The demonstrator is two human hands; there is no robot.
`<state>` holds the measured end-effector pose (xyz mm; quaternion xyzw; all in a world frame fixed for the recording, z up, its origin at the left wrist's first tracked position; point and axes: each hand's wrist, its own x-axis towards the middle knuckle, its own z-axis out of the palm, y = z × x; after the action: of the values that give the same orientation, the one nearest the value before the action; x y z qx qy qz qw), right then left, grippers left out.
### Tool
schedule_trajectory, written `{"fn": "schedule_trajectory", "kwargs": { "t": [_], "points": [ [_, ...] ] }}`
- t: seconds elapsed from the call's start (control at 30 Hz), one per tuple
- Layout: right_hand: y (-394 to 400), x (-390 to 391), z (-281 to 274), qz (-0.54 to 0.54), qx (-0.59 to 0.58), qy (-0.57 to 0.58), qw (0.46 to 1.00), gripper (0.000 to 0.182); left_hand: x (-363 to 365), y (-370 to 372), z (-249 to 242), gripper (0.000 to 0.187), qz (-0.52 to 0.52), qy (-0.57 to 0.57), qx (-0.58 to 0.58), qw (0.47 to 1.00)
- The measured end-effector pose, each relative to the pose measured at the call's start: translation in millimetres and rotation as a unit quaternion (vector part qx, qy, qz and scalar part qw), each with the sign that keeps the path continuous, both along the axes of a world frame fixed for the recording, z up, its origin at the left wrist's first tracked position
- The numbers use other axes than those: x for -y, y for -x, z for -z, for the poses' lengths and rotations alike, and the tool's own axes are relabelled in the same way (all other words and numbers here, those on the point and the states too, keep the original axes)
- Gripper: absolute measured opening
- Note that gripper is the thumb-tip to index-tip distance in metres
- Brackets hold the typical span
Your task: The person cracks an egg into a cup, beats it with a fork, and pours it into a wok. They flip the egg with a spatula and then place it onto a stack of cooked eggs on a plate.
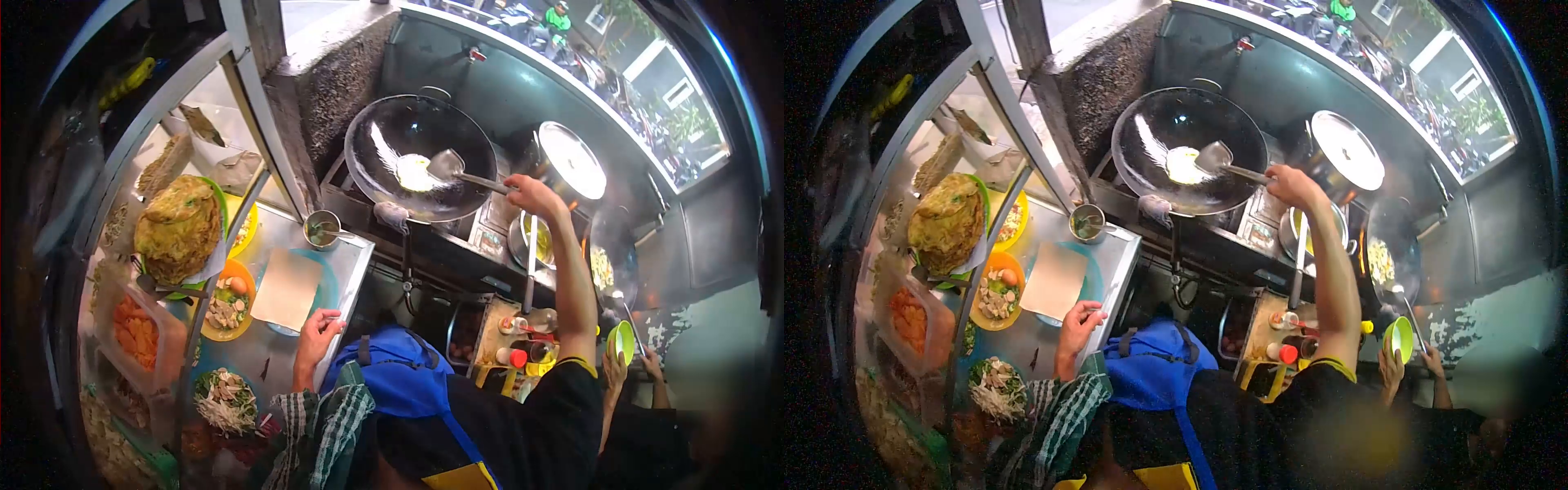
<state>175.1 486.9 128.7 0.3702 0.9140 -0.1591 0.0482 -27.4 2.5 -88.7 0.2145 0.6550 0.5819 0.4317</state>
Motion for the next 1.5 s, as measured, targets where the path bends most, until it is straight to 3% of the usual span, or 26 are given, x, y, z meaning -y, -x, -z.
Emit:
{"fn": "schedule_trajectory", "kwargs": {
  "t": [0.07, 0.13, 0.23, 0.33, 0.37, 0.6, 0.67, 0.73, 0.8, 0.87, 1.0, 1.13, 1.33, 1.5],
  "points": [
    [32, -9, -24, -0.063, 0.103, -0.002, 0.993, 0.041, 7, -3, -3, 0.025, -0.018, 0.009, 0.006, 1.000],
    [58, -27, -35, -0.048, 0.183, 0.053, 0.981, 0.036, 13, -5, -6, 0.025, -0.032, 0.022, -0.001, 0.999],
    [77, -52, -42, -0.048, 0.209, 0.134, 0.968, 0.022, 21, -7, 6, 0.025, -0.058, 0.018, 0.005, 0.998],
    [97, -66, -50, -0.082, 0.225, 0.168, 0.956, 0.021, 23, -10, 3, 0.025, -0.075, 0.021, -0.003, 0.997],
    [101, -56, -59, -0.047, 0.221, 0.167, 0.960, 0.020, 23, -11, 1, 0.025, -0.079, 0.022, -0.004, 0.997],
    [130, -31, -45, -0.061, 0.215, 0.151, 0.963, 0.020, 23, -14, -3, 0.025, -0.076, 0.027, 0.000, 0.997],
    [131, -48, -20, -0.068, 0.211, 0.136, 0.965, 0.018, 23, -14, -4, 0.025, -0.074, 0.026, -0.003, 0.997],
    [129, -85, 5, -0.301, 0.195, 0.064, 0.931, 0.016, 24, -13, -3, 0.025, -0.071, 0.033, 0.003, 0.997],
    [128, -52, -27, -0.244, 0.200, 0.086, 0.945, 0.016, 25, -13, -4, 0.025, -0.073, 0.034, 0.004, 0.997],
    [126, -28, -48, -0.080, 0.211, 0.116, 0.967, 0.017, 25, -13, -3, 0.025, -0.071, 0.037, 0.005, 0.997],
    [126, -30, -24, -0.097, 0.173, 0.129, 0.972, 0.022, 20, -11, 0, 0.028, -0.054, 0.048, -0.012, 0.997],
    [129, -24, -1, -0.082, 0.169, 0.035, 0.982, 0.027, 14, -10, -5, 0.029, -0.045, 0.050, -0.017, 0.998],
    [128, -30, -21, -0.092, 0.241, -0.013, 0.966, 0.027, 20, -12, -2, 0.028, -0.063, 0.044, -0.012, 0.997],
    [120, -29, -41, -0.089, 0.210, 0.038, 0.973, 0.022, 18, -16, -10, 0.028, -0.060, 0.053, -0.012, 0.997]
  ]
}}
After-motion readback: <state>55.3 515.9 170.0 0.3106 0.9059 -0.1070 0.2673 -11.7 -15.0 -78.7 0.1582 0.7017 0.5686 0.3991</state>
